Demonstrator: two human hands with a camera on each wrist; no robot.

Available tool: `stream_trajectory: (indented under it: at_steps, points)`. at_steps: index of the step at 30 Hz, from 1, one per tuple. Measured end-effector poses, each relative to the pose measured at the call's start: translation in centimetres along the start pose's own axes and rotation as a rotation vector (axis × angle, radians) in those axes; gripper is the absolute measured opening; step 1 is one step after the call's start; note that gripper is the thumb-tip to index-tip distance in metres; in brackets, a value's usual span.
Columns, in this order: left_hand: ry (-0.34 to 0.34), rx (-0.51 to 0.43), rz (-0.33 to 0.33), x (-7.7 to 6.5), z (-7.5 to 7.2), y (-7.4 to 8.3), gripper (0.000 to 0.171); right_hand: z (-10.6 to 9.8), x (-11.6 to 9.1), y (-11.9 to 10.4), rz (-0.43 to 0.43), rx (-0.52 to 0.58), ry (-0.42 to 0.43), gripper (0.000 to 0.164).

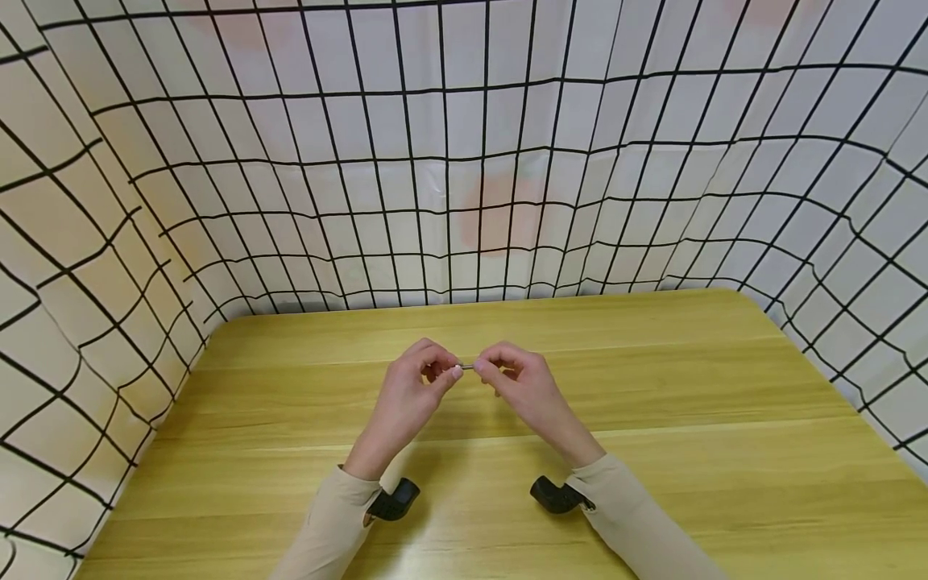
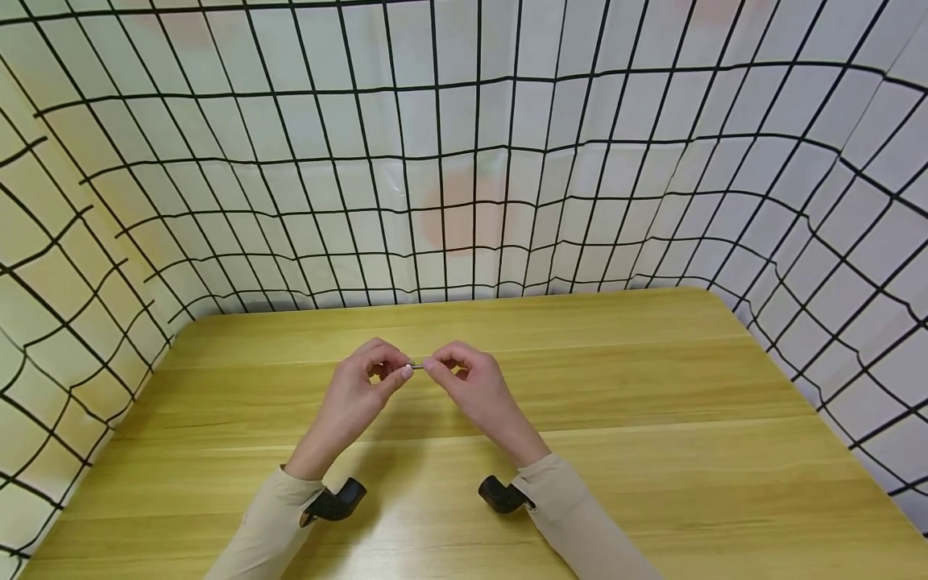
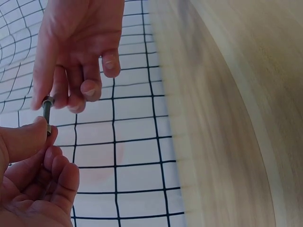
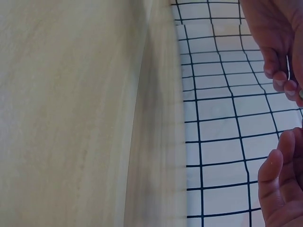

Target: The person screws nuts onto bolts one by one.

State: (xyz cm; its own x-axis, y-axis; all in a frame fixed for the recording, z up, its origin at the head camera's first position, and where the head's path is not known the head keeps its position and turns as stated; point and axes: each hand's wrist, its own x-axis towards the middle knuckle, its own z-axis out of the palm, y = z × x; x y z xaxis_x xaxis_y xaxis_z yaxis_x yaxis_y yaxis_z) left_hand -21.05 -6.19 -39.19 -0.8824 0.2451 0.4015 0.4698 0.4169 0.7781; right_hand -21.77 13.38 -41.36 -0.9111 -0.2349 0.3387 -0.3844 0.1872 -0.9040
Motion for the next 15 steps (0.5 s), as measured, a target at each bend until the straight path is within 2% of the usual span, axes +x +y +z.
stream_trajectory:
  at_steps: [9, 15]
  points:
    - [0.013, 0.003, 0.002, 0.0, 0.0, 0.1, 0.005, -0.1, 0.1, 0.2, 0.022, 0.0, 0.003, 0.027]
    - [0.016, -0.01, -0.001, 0.1, -0.1, 0.0, 0.005, -0.4, -0.1, -1.1, -0.06, -0.017, -0.031, 0.025]
